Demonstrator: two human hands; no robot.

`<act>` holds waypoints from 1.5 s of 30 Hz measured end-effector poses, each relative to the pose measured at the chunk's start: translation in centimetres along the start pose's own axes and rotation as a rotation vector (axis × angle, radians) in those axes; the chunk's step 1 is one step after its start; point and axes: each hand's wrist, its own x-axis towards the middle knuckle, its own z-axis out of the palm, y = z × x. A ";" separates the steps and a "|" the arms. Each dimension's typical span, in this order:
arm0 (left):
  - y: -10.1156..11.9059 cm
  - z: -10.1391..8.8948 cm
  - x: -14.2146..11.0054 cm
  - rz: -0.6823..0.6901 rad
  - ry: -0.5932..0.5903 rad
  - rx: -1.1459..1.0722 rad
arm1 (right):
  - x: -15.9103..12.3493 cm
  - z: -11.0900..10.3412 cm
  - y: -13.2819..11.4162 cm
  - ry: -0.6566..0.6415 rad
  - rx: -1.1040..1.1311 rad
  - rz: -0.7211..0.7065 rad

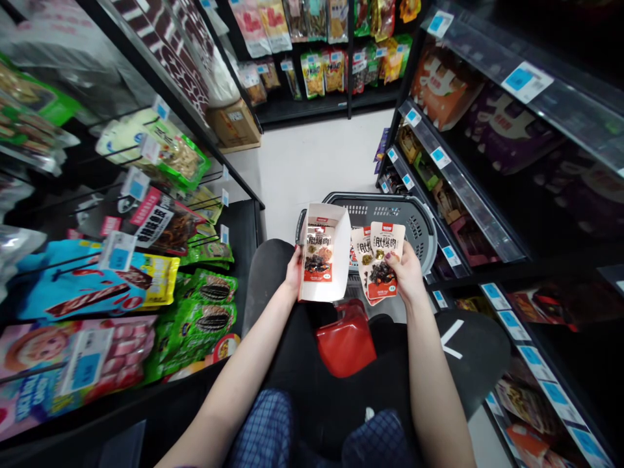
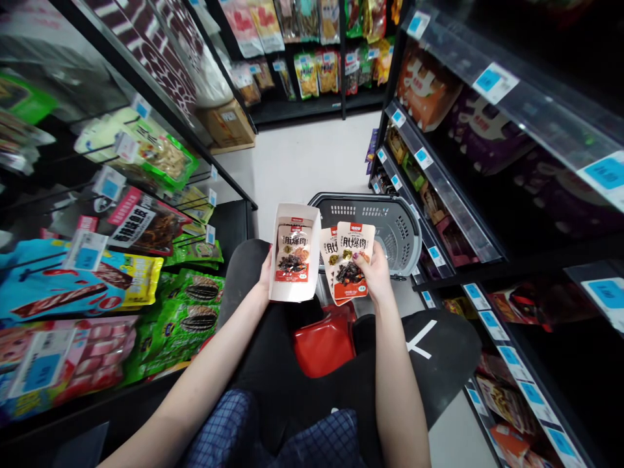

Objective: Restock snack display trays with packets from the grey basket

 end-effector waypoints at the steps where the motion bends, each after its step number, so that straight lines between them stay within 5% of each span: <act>1: 0.0 0.0 0.0 0.003 0.004 0.001 | 0.0 0.0 0.0 -0.007 -0.020 -0.005; 13: 0.0 0.2 0.0 -0.004 -0.016 -0.013 | -1.2 -0.9 -0.7 -0.079 -0.089 0.079; 22: 0.0 0.2 -0.1 -0.016 -0.013 0.003 | -1.2 -0.7 -0.5 0.008 -0.032 0.003; 28: 0.0 0.2 -0.2 -0.042 -0.068 -0.026 | -1.2 -0.4 -1.3 0.060 0.338 0.123; 35: 0.0 0.0 -0.2 -0.042 -0.084 -0.043 | -1.0 -0.5 -1.5 -0.140 0.992 0.179; 45: -0.1 0.4 -0.3 -0.038 -0.031 -0.029 | -0.9 -0.9 -0.9 -0.128 0.914 0.177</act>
